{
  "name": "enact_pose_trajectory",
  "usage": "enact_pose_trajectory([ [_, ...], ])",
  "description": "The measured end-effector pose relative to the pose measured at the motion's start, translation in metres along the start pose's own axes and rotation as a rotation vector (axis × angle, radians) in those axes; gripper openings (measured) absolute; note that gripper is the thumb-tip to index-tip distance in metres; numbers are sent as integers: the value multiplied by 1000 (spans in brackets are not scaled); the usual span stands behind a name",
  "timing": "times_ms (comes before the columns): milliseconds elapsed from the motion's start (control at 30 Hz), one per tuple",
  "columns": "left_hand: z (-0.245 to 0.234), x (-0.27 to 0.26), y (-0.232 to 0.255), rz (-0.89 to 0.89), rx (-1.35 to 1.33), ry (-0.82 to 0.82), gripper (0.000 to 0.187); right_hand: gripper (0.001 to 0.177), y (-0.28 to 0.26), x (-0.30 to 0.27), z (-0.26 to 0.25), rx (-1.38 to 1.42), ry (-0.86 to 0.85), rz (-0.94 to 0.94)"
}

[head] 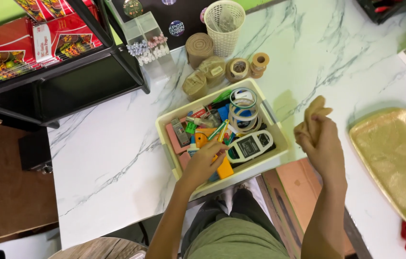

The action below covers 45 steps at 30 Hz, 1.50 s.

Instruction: Organizing various craft and office supplies from a sorting bin onto a shelf.

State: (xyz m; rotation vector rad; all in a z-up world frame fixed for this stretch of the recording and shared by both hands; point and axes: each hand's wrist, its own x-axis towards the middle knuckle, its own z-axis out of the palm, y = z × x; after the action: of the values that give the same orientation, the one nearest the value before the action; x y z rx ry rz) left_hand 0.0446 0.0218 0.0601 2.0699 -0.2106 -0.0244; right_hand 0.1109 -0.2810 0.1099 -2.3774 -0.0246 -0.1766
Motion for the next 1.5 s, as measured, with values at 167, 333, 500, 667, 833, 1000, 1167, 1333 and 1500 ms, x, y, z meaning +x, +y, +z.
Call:
enact_pose_trajectory([
  [167, 13, 22, 2, 7, 12, 77, 20, 55, 51, 47, 20, -184, -44, -144],
  [333, 22, 41, 10, -79, 34, 136, 20, 51, 120, 86, 77, -431, -288, -103],
  [500, 28, 54, 9, -193, 106, 178, 21, 43, 138, 90, 106, -605, -438, -243],
  [667, 34, 61, 3, -177, 91, 265, 20, 41, 134, 104, 98, -420, -350, -417],
  [833, 34, 64, 4, -324, 65, 310, 23, 43, 83, 119, 81, -39, -478, -291],
  [1000, 38, 56, -15, -100, 219, 443, 21, 43, 74, 120, 113, -173, -356, -470],
  [1167, 35, 53, -8, -266, 121, 437, 20, 48, 89, 112, 158, -322, -287, -489],
  [1333, 38, 56, -25, -192, 150, 497, 20, 47, 75, 106, 157, -476, -299, -512],
  [1500, 30, 67, -28, -114, 215, 497, 19, 55, 51, 98, 148, -496, -348, -481],
])
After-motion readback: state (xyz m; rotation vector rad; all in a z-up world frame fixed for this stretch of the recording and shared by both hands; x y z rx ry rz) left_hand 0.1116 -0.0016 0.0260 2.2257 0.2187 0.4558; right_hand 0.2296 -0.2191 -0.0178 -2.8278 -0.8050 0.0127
